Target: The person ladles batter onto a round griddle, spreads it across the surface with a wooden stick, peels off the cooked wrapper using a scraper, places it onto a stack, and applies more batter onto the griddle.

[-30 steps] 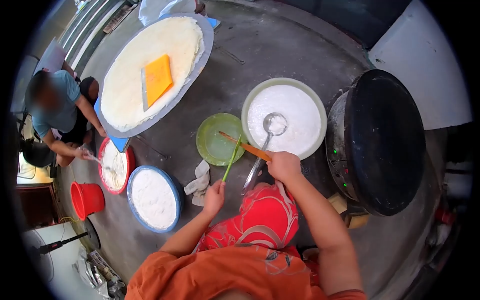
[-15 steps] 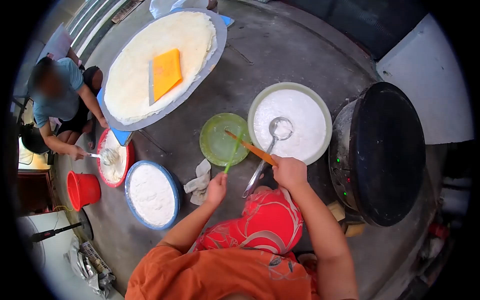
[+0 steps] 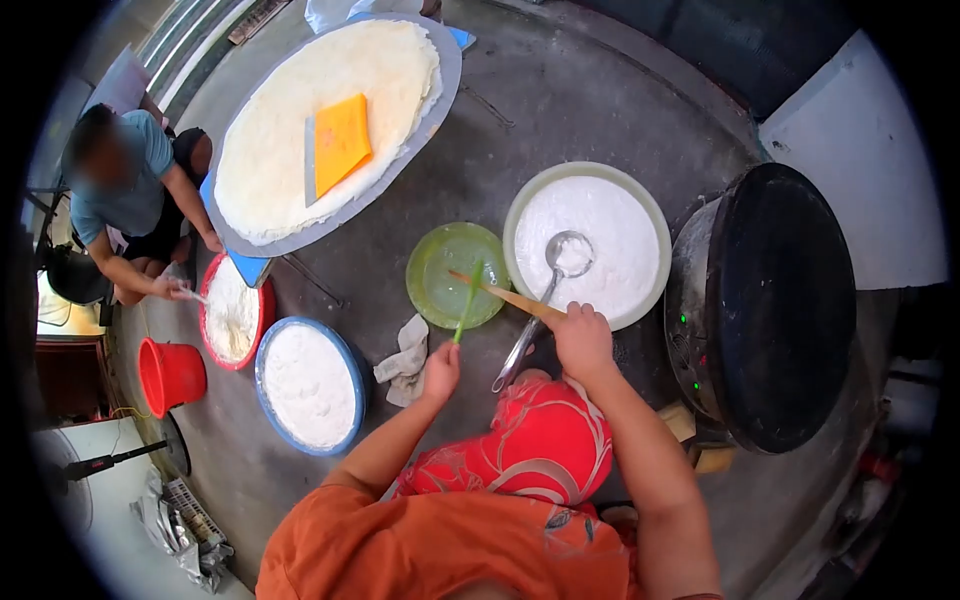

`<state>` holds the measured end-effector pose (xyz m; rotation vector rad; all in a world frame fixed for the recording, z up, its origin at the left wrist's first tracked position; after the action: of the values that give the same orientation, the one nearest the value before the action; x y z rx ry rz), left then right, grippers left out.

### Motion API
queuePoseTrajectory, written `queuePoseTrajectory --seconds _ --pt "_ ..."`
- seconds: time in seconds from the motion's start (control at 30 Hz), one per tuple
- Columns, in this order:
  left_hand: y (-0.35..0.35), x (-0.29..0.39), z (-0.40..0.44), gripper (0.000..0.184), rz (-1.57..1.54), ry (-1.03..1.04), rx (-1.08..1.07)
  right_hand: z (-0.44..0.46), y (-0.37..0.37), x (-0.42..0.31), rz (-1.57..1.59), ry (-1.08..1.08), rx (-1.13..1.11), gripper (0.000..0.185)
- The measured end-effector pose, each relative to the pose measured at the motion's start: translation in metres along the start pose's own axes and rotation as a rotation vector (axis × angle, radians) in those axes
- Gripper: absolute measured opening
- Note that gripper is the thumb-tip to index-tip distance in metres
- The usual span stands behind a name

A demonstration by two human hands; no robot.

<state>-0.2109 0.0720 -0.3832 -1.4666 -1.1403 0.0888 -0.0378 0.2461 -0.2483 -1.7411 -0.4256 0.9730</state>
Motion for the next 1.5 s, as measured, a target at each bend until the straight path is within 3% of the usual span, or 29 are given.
queuePoseTrajectory --seconds 0.1,0.2,0.27,0.33,0.43,0.53,0.57,0.67,0.73,0.8,0.87,1.0,1.03,1.13,1.17,1.2,1.27,1.3,1.37,1.4,1.43,1.47,1.5 --pt "-0.003 -0.023 0.038 0.026 0.177 -0.142 0.001 0.002 -0.006 -0.002 -0.019 0.019 -0.011 0.028" --pt "-0.014 -0.024 0.044 0.029 0.023 -0.208 0.013 0.001 -0.021 -0.008 0.058 0.150 -0.120 0.028" --pt "-0.005 -0.024 0.021 0.026 -0.030 -0.198 -0.029 0.003 -0.018 -0.002 0.129 0.255 -0.197 0.028" --pt "0.003 -0.012 -0.003 0.024 -0.055 0.043 0.162 0.007 -0.005 0.010 0.269 0.275 -0.155 0.029" --pt "0.007 -0.004 -0.001 0.023 -0.043 -0.016 0.034 0.007 0.004 0.016 0.292 0.326 -0.134 0.029" --pt "0.023 -0.038 0.039 0.024 -0.053 -0.034 0.130 0.000 -0.008 0.013 0.261 0.318 -0.182 0.026" --pt "-0.005 -0.010 0.038 0.025 0.172 -0.026 0.056 -0.002 -0.016 0.012 0.250 0.316 -0.178 0.026" --pt "-0.002 -0.021 0.033 0.026 0.063 -0.125 0.043 -0.012 -0.024 0.012 0.225 0.318 -0.167 0.024" --pt "0.000 -0.014 0.011 0.026 -0.013 -0.144 0.006 -0.012 -0.023 0.012 0.044 0.208 -0.091 0.022" --pt "0.004 0.000 -0.005 0.026 0.036 0.042 0.057 -0.011 -0.014 0.013 0.020 0.147 -0.029 0.021" --pt "0.006 -0.002 0.002 0.026 0.025 -0.048 0.032 -0.010 -0.016 0.008 -0.009 0.065 0.030 0.021" --pt "0.011 -0.016 0.026 0.030 0.057 -0.147 0.002 -0.028 -0.046 0.004 -0.124 0.158 -0.045 0.023" --pt "0.010 -0.016 0.026 0.032 0.105 -0.244 -0.044 -0.037 -0.056 0.006 -0.090 0.147 -0.016 0.025" --pt "0.006 -0.010 0.021 0.037 0.155 -0.268 -0.165 -0.063 -0.081 0.007 -0.047 0.145 0.038 0.027" --pt "0.007 -0.005 0.016 0.042 0.316 -0.226 -0.011 -0.075 -0.074 0.019 -0.031 0.169 0.028 0.025" --pt "0.004 -0.001 0.010 0.042 0.314 -0.239 -0.002 -0.087 -0.070 0.031 -0.019 0.198 0.024 0.024" --pt "-0.021 0.043 -0.003 0.046 0.589 0.199 0.436 -0.105 -0.069 0.031 0.082 0.154 0.039 0.023" --pt "-0.016 0.047 -0.005 0.046 0.587 0.195 0.440 -0.113 -0.068 0.031 0.237 0.140 0.126 0.020" --pt "0.010 0.058 -0.004 0.046 0.253 0.266 0.114 -0.132 -0.072 0.031 0.391 0.130 0.217 0.018" --pt "0.019 0.061 0.002 0.046 0.254 0.272 0.115 -0.144 -0.069 0.037 0.611 0.344 0.139 0.015" --pt "0.044 0.055 0.012 0.044 -0.080 0.177 -0.243 -0.156 -0.062 0.041 0.832 0.561 0.061 0.014" --pt "0.057 0.061 0.009 0.043 -0.409 0.073 -0.604 -0.165 -0.062 0.039 0.834 0.568 0.075 0.014" --pt "0.070 0.066 -0.001 0.038 -0.816 -0.258 -0.862 -0.178 -0.060 0.038 1.012 0.634 0.116 0.013"
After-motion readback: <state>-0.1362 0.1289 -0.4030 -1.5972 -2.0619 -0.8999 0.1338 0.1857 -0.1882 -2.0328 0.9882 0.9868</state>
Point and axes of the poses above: each hand's wrist, its own z-axis towards the middle knuckle, its own y-axis out of the palm, x = y × z, the point moved 5 cm from there along z, towards the middle knuckle, and after that the axes turned 12 degrees about z, right-handed, at the moved point
